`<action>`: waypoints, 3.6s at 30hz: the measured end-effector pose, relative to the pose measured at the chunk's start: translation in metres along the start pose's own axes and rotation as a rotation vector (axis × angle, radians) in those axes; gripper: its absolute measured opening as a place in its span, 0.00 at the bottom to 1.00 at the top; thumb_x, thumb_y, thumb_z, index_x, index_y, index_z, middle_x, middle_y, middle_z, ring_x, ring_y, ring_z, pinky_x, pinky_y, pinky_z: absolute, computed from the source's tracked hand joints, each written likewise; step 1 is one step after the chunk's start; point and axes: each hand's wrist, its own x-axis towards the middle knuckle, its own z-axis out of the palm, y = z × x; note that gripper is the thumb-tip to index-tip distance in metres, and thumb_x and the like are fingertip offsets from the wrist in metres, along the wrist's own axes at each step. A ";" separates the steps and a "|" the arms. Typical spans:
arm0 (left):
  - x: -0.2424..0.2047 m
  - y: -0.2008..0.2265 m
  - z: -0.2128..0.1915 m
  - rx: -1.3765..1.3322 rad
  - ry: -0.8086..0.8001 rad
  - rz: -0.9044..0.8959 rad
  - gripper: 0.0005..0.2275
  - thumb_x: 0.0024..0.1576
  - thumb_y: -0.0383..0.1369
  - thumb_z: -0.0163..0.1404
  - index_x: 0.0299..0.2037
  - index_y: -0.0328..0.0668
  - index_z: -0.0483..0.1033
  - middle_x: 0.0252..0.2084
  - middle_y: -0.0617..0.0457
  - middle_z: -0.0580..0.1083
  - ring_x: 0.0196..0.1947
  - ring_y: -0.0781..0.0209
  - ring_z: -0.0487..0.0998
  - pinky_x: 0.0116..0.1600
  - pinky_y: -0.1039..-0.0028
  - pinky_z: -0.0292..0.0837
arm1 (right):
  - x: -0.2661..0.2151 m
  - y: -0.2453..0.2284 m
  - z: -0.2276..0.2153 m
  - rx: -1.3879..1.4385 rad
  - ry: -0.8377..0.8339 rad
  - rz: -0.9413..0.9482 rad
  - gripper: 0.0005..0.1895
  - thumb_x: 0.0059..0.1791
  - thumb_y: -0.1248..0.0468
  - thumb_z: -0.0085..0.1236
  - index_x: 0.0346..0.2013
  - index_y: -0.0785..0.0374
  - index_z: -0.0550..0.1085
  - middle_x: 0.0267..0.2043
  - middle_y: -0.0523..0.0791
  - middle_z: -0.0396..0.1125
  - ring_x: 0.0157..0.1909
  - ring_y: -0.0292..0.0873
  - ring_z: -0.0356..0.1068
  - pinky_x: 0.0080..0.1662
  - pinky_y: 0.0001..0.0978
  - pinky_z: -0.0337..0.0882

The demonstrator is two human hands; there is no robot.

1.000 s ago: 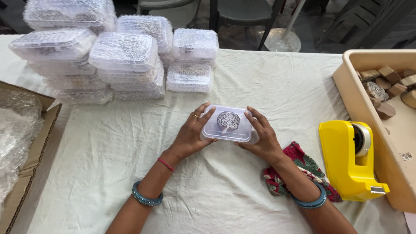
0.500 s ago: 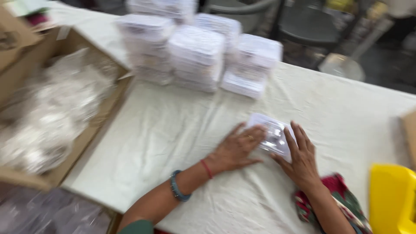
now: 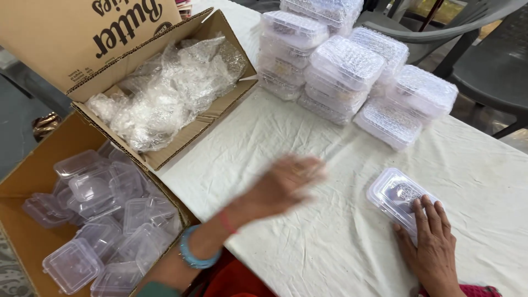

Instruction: The person wraps a small wooden object in bubble wrap and secures it with tape. They then wipe the object with a cloth, place it inside a clear plastic container, and wrap the entire container in bubble wrap before sealing it with tape.

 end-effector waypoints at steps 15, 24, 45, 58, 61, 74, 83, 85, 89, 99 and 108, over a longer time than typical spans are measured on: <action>-0.005 -0.255 -0.144 0.717 0.165 -0.716 0.25 0.54 0.37 0.62 0.61 0.38 0.74 0.61 0.44 0.71 0.57 0.44 0.72 0.54 0.56 0.73 | 0.000 -0.007 -0.006 0.000 0.018 0.042 0.36 0.47 0.49 0.54 0.68 0.59 0.64 0.77 0.50 0.52 0.80 0.55 0.46 0.64 0.54 0.61; -0.035 -0.380 -0.091 0.911 0.168 -0.838 0.03 0.71 0.30 0.59 0.44 0.45 0.81 0.49 0.49 0.79 0.60 0.55 0.74 0.68 0.59 0.70 | 0.002 -0.005 -0.005 -0.057 -0.027 0.051 0.37 0.47 0.50 0.56 0.68 0.58 0.63 0.76 0.49 0.51 0.78 0.54 0.45 0.65 0.54 0.59; 0.080 -0.013 0.031 -0.361 0.316 -0.257 0.14 0.58 0.21 0.49 0.52 0.40 0.78 0.28 0.51 0.73 0.20 0.66 0.69 0.28 0.74 0.66 | -0.009 -0.030 -0.018 0.167 0.429 -0.177 0.49 0.40 0.54 0.72 0.71 0.62 0.60 0.71 0.50 0.57 0.72 0.50 0.55 0.65 0.49 0.64; 0.107 0.070 0.102 -1.319 -0.041 -0.351 0.10 0.65 0.21 0.45 0.54 0.34 0.75 0.28 0.60 0.74 0.21 0.80 0.68 0.25 0.85 0.64 | -0.019 -0.062 -0.019 0.675 0.211 -0.175 0.64 0.37 0.58 0.77 0.77 0.62 0.43 0.67 0.63 0.59 0.67 0.61 0.62 0.61 0.49 0.67; 0.109 0.066 0.104 -1.365 0.001 -0.353 0.09 0.68 0.22 0.44 0.55 0.35 0.75 0.28 0.60 0.73 0.22 0.80 0.68 0.26 0.85 0.65 | -0.021 -0.058 -0.010 0.699 -0.108 0.285 0.60 0.42 0.60 0.72 0.78 0.53 0.41 0.44 0.51 0.74 0.38 0.47 0.75 0.43 0.37 0.76; 0.063 -0.100 -0.010 -0.886 0.848 -0.582 0.07 0.68 0.31 0.51 0.46 0.36 0.78 0.31 0.59 0.74 0.22 0.79 0.67 0.24 0.86 0.58 | -0.016 -0.047 -0.012 0.653 0.124 0.097 0.25 0.43 0.80 0.54 0.53 0.60 0.75 0.42 0.45 0.72 0.38 0.38 0.73 0.35 0.29 0.75; 0.025 -0.145 -0.008 -0.729 1.009 -0.660 0.04 0.69 0.28 0.51 0.46 0.34 0.76 0.33 0.62 0.71 0.27 0.76 0.65 0.30 0.82 0.60 | -0.016 -0.034 -0.014 0.311 0.237 -0.011 0.14 0.40 0.79 0.59 0.36 0.62 0.81 0.36 0.44 0.71 0.41 0.46 0.70 0.41 0.39 0.73; 0.026 -0.145 -0.022 -0.703 1.028 -0.711 0.04 0.67 0.28 0.50 0.45 0.35 0.76 0.31 0.62 0.71 0.24 0.76 0.64 0.26 0.82 0.57 | -0.015 -0.030 -0.014 0.262 0.242 0.007 0.13 0.40 0.79 0.59 0.35 0.62 0.81 0.35 0.44 0.71 0.41 0.46 0.70 0.41 0.39 0.73; 0.011 -0.164 -0.018 -0.555 0.995 -0.628 0.04 0.69 0.27 0.49 0.45 0.33 0.75 0.34 0.59 0.73 0.28 0.74 0.67 0.32 0.80 0.61 | -0.015 -0.028 -0.015 0.179 0.239 0.057 0.13 0.41 0.79 0.58 0.34 0.61 0.80 0.34 0.43 0.70 0.41 0.44 0.69 0.40 0.39 0.72; -0.010 -0.169 -0.041 -0.171 0.979 -0.646 0.14 0.72 0.41 0.49 0.43 0.34 0.73 0.31 0.56 0.74 0.28 0.70 0.77 0.32 0.77 0.74 | -0.016 -0.025 -0.020 -0.066 0.254 0.037 0.12 0.41 0.78 0.58 0.29 0.56 0.79 0.36 0.39 0.70 0.41 0.41 0.70 0.34 0.36 0.72; -0.053 -0.068 -0.134 -0.366 1.003 -0.433 0.09 0.65 0.19 0.45 0.50 0.32 0.78 0.42 0.51 0.78 0.28 0.72 0.76 0.27 0.83 0.71 | -0.015 -0.040 -0.035 -0.023 0.286 0.003 0.09 0.42 0.75 0.59 0.31 0.57 0.79 0.40 0.38 0.72 0.44 0.40 0.71 0.35 0.36 0.71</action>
